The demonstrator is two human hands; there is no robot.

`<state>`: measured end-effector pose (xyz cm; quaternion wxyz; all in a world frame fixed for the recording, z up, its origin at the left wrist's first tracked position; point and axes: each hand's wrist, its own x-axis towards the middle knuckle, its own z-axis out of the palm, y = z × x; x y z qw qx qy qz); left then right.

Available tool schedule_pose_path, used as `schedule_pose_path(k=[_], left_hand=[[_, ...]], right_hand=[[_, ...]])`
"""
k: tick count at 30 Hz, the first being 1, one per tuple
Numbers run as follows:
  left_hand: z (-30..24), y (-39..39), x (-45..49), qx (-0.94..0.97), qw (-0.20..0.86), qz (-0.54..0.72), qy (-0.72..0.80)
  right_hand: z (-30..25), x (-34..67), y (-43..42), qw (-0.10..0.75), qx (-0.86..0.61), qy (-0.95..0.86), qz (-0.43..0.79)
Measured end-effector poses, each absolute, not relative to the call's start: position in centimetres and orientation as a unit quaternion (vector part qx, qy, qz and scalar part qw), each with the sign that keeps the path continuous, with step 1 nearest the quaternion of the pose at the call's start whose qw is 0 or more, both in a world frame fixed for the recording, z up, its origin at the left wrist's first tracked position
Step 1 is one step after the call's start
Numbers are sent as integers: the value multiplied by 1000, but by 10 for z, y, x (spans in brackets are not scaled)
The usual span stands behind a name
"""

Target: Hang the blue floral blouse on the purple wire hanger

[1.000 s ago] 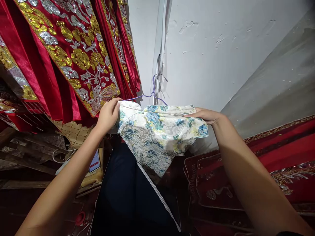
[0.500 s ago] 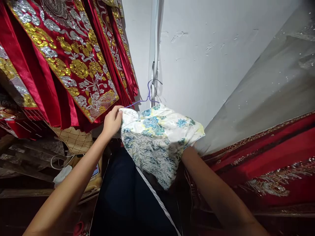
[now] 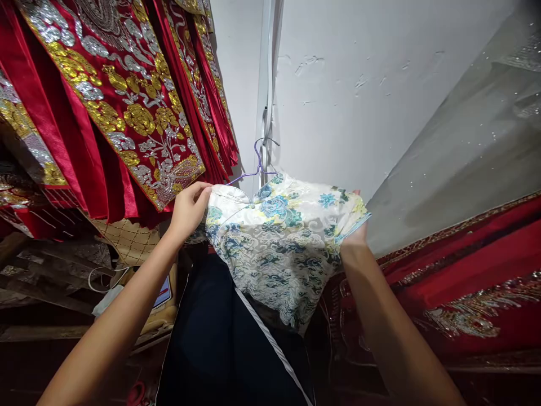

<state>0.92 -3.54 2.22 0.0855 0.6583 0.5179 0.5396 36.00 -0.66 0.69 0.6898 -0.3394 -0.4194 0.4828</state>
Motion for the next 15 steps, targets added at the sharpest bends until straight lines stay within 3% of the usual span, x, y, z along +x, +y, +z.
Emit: schedule_pose_path(k=[5,10,12,15], left_hand=[[30,-28,10,618,101,594,505],[31,-31,1,633,87,554,534],[25,-34,0,637,90,533,550],[15,-42,9,649,125,528,534]], right_hand=[[45,375,0,689,-250,-465,497],[65,341,-15,619,-217,-562,504],[60,331,-29,521,-181,-625,553],[50,326,-48,229,-83,-745,621]])
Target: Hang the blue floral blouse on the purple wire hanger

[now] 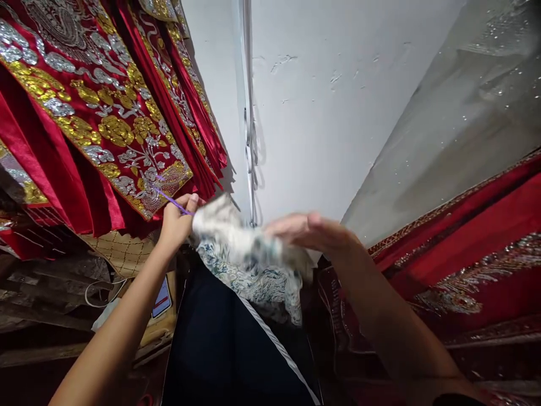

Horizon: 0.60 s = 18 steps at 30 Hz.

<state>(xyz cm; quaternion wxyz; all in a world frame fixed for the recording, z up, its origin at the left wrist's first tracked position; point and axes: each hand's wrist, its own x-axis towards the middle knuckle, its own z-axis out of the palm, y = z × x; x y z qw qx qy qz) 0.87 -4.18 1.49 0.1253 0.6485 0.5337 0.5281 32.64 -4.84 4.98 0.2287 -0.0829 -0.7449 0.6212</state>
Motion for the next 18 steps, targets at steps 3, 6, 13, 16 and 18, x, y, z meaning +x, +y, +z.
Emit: schedule_pose_path(k=[3,6,13,16,18], left_hand=[[15,-55,33,695,174,506,481],[27,-71,65,767,213,467,385],[54,-107,104,748,422,415,299],[53,-109,95,675,508,442,303],[50,-105,87,640,559,433,300]], right_hand=[[35,319,-53,106,-114,-800,579],[9,304,-36,330,-296,-793,418],[-27,313,-4,359,-305,-738,483],[-29,335,-20,263,-292,-663,637],[-31,345,-34,260,-307,-596,695]])
